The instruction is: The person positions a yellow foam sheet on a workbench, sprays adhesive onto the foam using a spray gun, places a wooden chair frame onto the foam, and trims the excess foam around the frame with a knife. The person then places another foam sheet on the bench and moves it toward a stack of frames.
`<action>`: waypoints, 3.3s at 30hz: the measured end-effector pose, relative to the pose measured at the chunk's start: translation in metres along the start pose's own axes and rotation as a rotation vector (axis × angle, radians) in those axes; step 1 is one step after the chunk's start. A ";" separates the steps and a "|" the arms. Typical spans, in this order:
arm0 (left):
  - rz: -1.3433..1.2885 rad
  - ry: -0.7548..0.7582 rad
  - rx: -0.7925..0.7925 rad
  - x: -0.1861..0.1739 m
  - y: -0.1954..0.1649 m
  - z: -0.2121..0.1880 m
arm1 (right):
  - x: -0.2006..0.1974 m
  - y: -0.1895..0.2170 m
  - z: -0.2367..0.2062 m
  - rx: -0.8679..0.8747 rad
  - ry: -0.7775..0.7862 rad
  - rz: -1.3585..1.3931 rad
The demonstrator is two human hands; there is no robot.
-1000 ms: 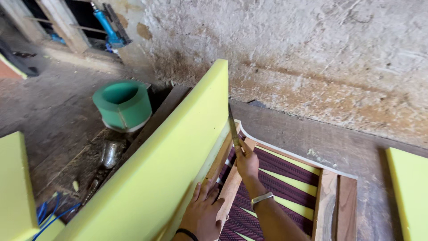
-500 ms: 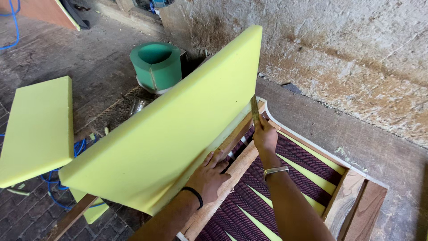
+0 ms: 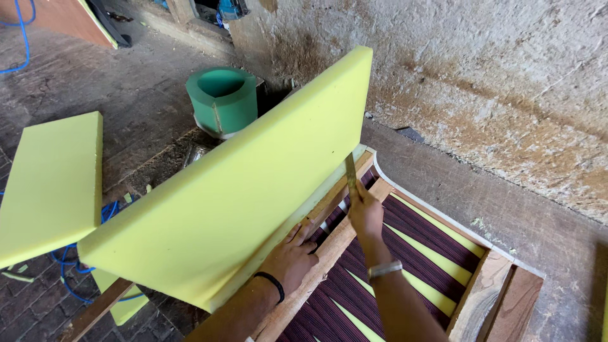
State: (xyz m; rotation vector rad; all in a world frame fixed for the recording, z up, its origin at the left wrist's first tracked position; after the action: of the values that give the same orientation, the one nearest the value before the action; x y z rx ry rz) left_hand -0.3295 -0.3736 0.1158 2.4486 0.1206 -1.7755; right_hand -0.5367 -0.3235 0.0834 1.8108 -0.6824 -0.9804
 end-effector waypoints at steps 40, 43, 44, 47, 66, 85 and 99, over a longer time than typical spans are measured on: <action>-0.464 -0.394 -0.185 0.069 0.009 -0.103 | 0.036 0.003 -0.109 0.032 0.109 0.002; -0.465 -0.349 -0.205 0.073 0.009 -0.102 | 0.032 -0.022 -0.153 -0.066 0.108 -0.038; -0.476 -0.345 -0.216 0.072 0.009 -0.100 | 0.031 -0.033 -0.173 -0.115 0.107 -0.062; -0.442 -0.426 -0.179 0.067 0.004 -0.100 | 0.029 -0.044 -0.199 -0.088 0.037 0.105; -0.678 -0.722 -0.120 0.068 0.011 -0.114 | 0.080 -0.009 -0.191 -0.016 0.105 -0.020; -1.283 -0.962 -0.546 0.077 0.083 -0.205 | 0.087 -0.030 -0.332 0.027 -0.078 0.120; -1.156 -0.773 -0.640 0.061 0.091 -0.192 | 0.119 -0.038 -0.285 -0.100 -0.066 -0.172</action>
State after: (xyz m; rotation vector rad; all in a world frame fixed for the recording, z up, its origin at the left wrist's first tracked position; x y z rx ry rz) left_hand -0.1178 -0.4372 0.1212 1.0798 1.9089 -2.2975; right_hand -0.2311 -0.2679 0.0788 1.7769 -0.5145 -1.1716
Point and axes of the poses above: each hand's wrist, its own z-axis towards the middle knuckle, its own x-axis out of the palm, y = z × x, the point moved 2 cm from there along z, towards the middle knuckle, and after that the axes turned 9 degrees about z, right-handed, at the moved point
